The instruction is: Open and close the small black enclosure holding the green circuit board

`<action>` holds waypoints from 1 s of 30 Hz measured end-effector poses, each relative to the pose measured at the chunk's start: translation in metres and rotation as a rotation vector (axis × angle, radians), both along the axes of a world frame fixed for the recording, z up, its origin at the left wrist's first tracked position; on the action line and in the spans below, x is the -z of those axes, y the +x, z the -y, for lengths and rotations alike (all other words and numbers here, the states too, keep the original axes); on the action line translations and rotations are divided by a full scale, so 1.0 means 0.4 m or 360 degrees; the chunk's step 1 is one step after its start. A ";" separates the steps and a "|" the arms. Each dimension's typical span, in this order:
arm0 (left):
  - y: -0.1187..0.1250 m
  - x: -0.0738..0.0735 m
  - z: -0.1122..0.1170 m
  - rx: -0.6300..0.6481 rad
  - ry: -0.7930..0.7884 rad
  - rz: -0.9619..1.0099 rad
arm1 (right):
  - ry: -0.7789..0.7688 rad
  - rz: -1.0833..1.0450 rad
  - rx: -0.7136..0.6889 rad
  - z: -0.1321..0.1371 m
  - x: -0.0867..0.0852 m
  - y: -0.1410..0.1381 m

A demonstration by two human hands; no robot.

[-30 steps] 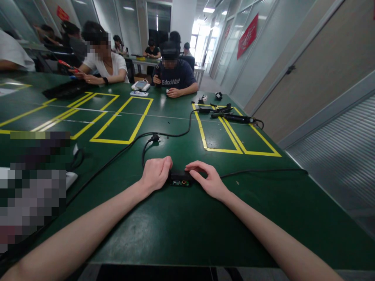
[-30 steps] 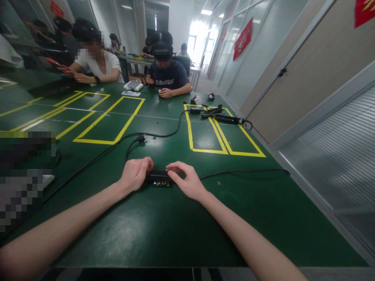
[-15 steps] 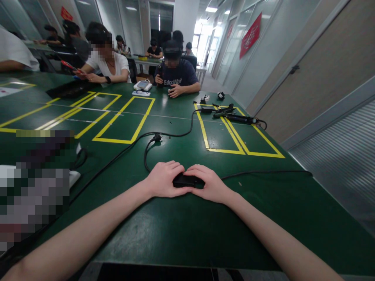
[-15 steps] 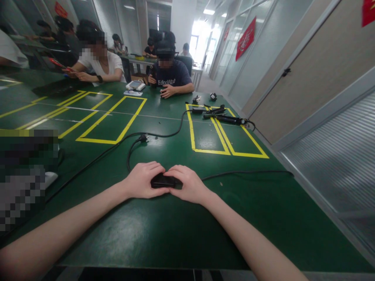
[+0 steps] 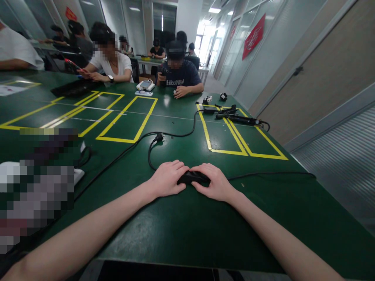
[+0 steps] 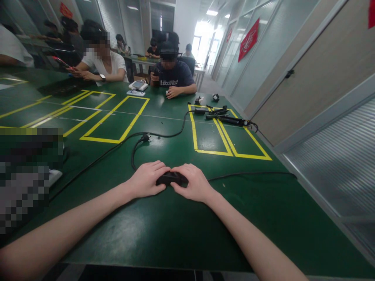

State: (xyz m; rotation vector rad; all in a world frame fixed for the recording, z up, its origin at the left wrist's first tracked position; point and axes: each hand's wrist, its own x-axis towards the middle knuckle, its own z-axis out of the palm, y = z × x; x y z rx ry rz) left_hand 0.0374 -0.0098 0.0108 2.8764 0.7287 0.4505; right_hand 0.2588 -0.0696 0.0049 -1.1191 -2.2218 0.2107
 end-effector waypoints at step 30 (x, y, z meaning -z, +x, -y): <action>-0.015 0.025 -0.008 0.0159 0.0020 0.0235 | 0.0204 -0.0134 -0.0012 0.000 0.005 0.005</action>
